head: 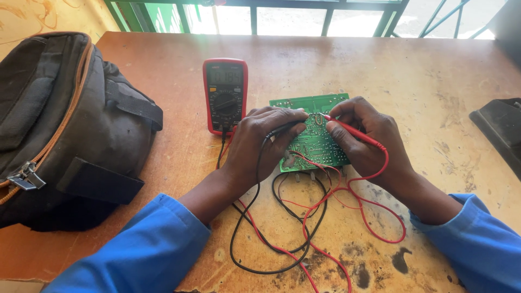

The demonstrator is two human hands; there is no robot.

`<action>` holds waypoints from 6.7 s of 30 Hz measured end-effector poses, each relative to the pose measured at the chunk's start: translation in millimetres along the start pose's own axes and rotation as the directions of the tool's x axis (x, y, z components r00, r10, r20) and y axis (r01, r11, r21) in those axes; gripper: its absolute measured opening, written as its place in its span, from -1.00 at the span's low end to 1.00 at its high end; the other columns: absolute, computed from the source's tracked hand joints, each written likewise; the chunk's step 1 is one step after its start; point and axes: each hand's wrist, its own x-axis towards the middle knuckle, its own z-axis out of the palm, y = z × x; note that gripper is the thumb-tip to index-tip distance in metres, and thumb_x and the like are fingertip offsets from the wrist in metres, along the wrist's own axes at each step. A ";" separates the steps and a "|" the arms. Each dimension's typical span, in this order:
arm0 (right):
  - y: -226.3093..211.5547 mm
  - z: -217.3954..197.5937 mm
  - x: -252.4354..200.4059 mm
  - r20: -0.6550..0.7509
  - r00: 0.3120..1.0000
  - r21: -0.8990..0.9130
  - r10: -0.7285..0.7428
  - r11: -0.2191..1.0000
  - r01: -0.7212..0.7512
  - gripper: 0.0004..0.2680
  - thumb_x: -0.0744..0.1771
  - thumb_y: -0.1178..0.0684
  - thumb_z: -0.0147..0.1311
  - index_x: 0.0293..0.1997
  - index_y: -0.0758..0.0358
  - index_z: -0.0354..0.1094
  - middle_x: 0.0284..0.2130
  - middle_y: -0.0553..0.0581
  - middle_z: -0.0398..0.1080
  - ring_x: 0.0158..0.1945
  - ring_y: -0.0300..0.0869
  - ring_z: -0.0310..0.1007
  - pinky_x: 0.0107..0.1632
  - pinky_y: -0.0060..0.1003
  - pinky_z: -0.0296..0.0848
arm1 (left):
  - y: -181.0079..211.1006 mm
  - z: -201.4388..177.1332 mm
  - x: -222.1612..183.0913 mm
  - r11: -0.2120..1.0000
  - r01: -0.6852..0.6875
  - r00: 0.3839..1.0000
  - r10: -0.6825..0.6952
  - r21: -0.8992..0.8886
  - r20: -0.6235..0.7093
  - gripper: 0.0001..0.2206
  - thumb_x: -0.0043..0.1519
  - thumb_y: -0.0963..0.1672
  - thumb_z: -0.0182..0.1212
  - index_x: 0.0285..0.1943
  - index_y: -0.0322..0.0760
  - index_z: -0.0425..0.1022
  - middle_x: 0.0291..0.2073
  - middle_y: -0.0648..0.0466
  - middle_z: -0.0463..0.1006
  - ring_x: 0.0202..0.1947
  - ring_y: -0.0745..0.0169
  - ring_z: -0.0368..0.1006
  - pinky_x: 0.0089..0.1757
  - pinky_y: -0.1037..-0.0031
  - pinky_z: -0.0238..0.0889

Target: Using a digital multimeter to test various points and components on a printed circuit board for diagnostics.

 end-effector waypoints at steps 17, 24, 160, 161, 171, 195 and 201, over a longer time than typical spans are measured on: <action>1.4 2.2 -1.5 0.003 1.000 -0.003 -0.019 1.000 0.019 -0.92 0.37 0.07 0.14 -0.09 0.14 0.41 -0.47 -0.06 0.45 -0.48 -0.32 0.28 -0.36 -0.38 0.26 | -0.2 0.1 -0.2 1.000 0.009 1.000 -0.009 0.000 0.004 -0.84 0.32 -0.12 0.21 -0.01 -0.25 0.60 -0.08 -0.03 0.70 -0.06 0.04 0.63 0.01 0.29 0.38; 1.9 2.2 -0.9 0.011 0.998 -0.040 -0.062 0.997 0.062 -0.91 0.37 0.06 0.15 -0.08 0.13 0.40 -0.44 -0.04 0.48 -0.46 -0.30 0.33 -0.34 -0.37 0.29 | 0.2 -0.6 -0.3 1.000 0.008 1.000 -0.008 -0.003 0.006 -0.83 0.33 -0.11 0.19 0.00 -0.25 0.59 -0.07 -0.03 0.69 -0.05 0.03 0.63 0.02 0.29 0.38; 33.0 7.9 -8.2 -0.127 0.991 0.363 0.040 0.932 0.009 -0.94 0.32 0.20 0.20 -0.20 0.33 0.42 -0.59 0.10 0.32 -0.47 -0.35 0.33 -0.38 -0.43 0.32 | -3.7 4.2 2.3 0.952 0.086 0.996 -0.080 -0.294 0.034 -0.86 0.30 -0.14 0.24 -0.02 -0.21 0.63 -0.19 -0.14 0.68 0.01 -0.36 0.55 0.07 -0.11 0.34; 32.3 7.6 -8.2 -0.130 0.990 0.361 0.051 0.932 0.000 -0.93 0.32 0.19 0.21 -0.19 0.32 0.44 -0.58 0.11 0.33 -0.46 -0.34 0.34 -0.37 -0.44 0.33 | -4.3 5.1 1.9 0.958 0.090 0.996 -0.083 -0.271 0.036 -0.87 0.29 -0.13 0.26 -0.02 -0.17 0.63 -0.20 -0.12 0.68 0.00 -0.34 0.55 0.07 -0.09 0.34; 21.0 0.7 -3.4 -0.145 0.985 0.301 0.091 0.953 -0.044 -0.87 0.32 0.17 0.23 -0.06 0.28 0.54 -0.28 0.28 0.56 -0.13 -0.14 0.56 -0.08 -0.20 0.50 | 0.4 -2.2 8.9 0.958 0.152 0.987 -0.134 -0.243 0.090 -0.86 0.28 -0.13 0.28 -0.02 -0.15 0.64 -0.21 -0.09 0.69 -0.02 -0.27 0.58 0.07 -0.03 0.35; 41.9 9.1 12.9 -0.091 0.987 0.244 0.130 0.964 -0.105 -0.81 0.41 -0.12 0.05 -0.07 0.13 0.47 -0.38 0.25 0.54 -0.23 -0.07 0.52 -0.08 -0.05 0.49 | -10.1 4.6 21.2 0.980 0.144 0.989 -0.137 -0.138 0.059 -0.83 0.24 0.00 0.30 -0.19 -0.10 0.65 -0.48 0.02 0.64 -0.23 -0.09 0.59 -0.01 0.14 0.35; 45.0 11.6 13.5 -0.076 0.995 0.297 0.072 0.954 -0.047 -0.84 0.41 -0.08 0.05 -0.07 0.13 0.47 -0.32 0.20 0.57 -0.16 -0.10 0.57 -0.14 -0.13 0.55 | -6.7 1.7 16.8 0.979 0.121 0.990 -0.108 -0.163 0.087 -0.85 0.26 -0.05 0.30 -0.14 -0.15 0.63 -0.34 -0.01 0.68 -0.15 -0.11 0.61 0.01 0.14 0.35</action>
